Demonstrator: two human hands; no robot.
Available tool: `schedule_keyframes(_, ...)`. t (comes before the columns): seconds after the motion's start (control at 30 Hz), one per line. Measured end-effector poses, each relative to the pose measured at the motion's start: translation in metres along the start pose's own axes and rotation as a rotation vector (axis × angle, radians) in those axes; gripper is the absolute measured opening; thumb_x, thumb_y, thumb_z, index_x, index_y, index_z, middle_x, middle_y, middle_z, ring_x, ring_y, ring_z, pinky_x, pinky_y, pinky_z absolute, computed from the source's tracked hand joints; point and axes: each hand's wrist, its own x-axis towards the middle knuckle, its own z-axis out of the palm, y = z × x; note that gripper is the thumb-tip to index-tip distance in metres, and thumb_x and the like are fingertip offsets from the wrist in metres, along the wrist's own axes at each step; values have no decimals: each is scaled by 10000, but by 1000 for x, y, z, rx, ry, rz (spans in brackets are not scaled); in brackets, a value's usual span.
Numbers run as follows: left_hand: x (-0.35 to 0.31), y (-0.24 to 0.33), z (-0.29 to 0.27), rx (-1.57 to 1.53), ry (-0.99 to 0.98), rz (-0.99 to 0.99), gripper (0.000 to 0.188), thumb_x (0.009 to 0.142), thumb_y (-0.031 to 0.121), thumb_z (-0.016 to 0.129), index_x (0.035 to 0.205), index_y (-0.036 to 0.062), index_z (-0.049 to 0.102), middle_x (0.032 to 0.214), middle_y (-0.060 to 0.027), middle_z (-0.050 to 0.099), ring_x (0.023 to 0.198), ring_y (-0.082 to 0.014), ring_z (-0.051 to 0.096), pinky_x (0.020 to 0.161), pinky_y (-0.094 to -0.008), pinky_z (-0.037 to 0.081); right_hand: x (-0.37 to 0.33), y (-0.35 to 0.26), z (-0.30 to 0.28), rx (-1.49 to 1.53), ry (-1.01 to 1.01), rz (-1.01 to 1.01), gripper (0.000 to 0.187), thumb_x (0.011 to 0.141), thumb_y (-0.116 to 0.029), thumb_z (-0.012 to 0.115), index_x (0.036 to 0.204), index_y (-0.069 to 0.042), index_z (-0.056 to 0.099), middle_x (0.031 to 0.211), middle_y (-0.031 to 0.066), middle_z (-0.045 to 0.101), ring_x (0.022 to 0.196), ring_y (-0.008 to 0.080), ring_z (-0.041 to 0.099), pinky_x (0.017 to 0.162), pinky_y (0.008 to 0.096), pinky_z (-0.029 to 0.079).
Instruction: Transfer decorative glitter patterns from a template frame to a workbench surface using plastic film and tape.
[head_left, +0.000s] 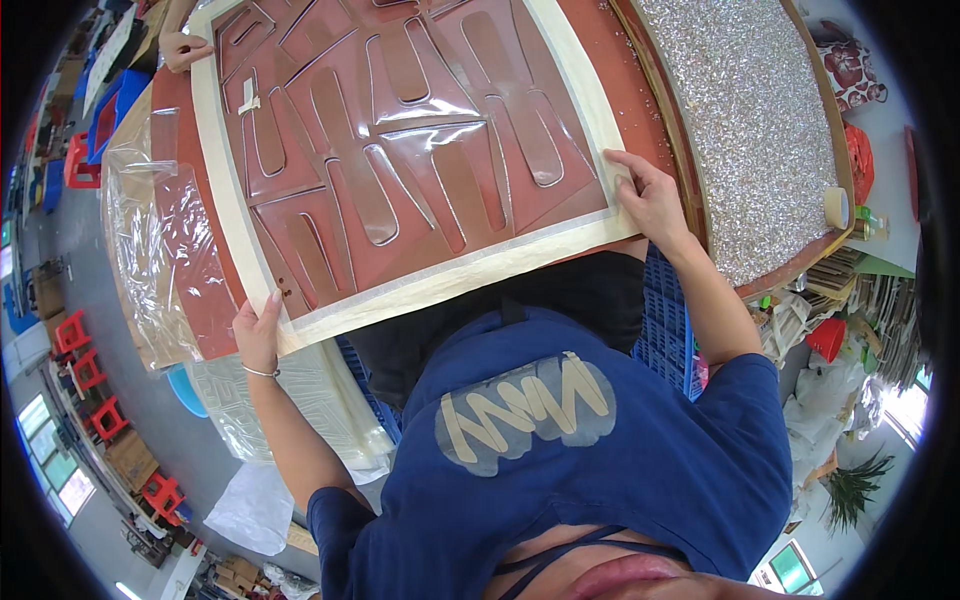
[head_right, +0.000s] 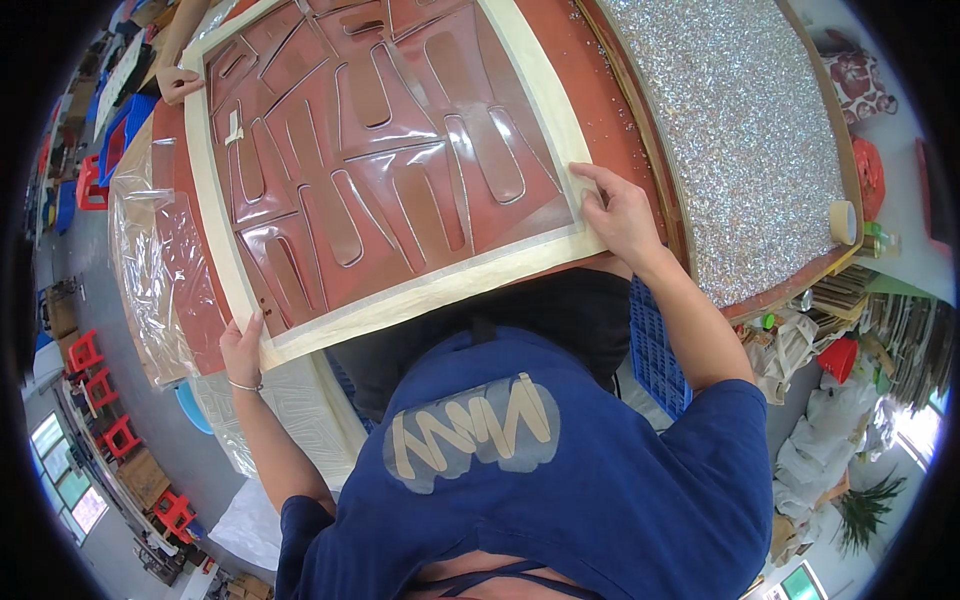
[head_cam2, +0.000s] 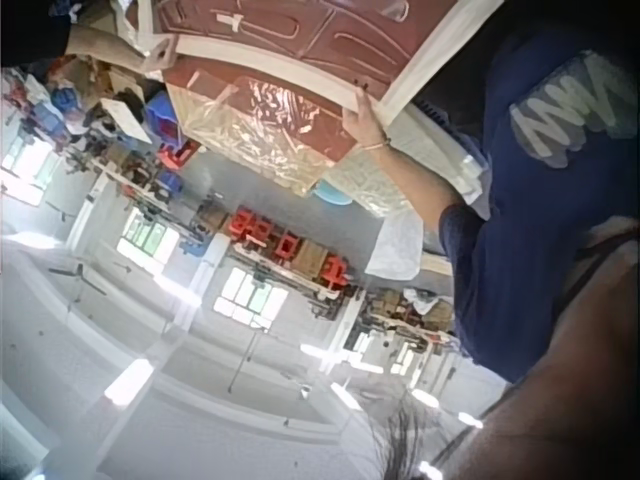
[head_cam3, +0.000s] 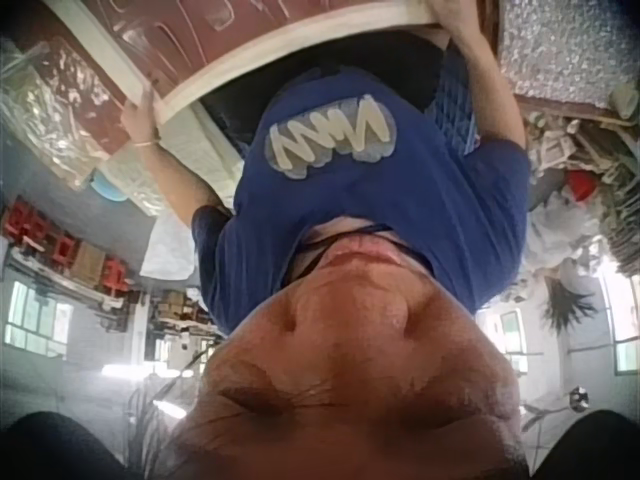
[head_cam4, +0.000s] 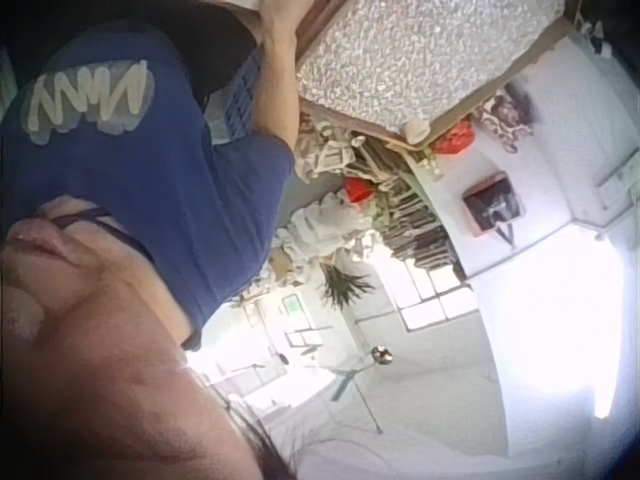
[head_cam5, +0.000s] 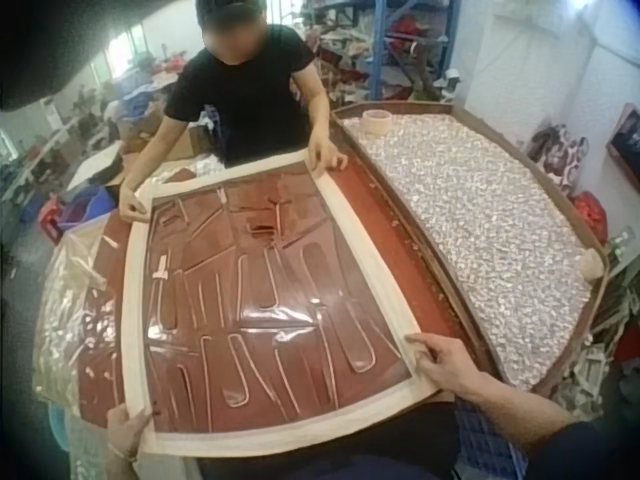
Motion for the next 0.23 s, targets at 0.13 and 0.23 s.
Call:
schedule_keyframes(0.13, -1, 1, -3, 30, 20, 5, 272, 869, 180, 669, 1030, -36, 633, 922, -22, 652, 804, -71, 567, 716, -228, 461, 2, 0, 2, -22, -20, 26, 366, 818, -22, 531, 1173, -54, 612, 797, 89, 648, 639, 85, 525, 626, 249, 455)
schedule_keyframes(0.23, -2, -8, -12, 31, 17, -28, 298, 870, 180, 667, 1064, -42, 624, 955, -29, 653, 824, -78, 572, 744, -231, 460, 4, 5, 2, -34, -40, 28, 373, 817, -14, 535, 1181, -53, 611, 794, 96, 645, 631, 79, 523, 632, 242, 461)
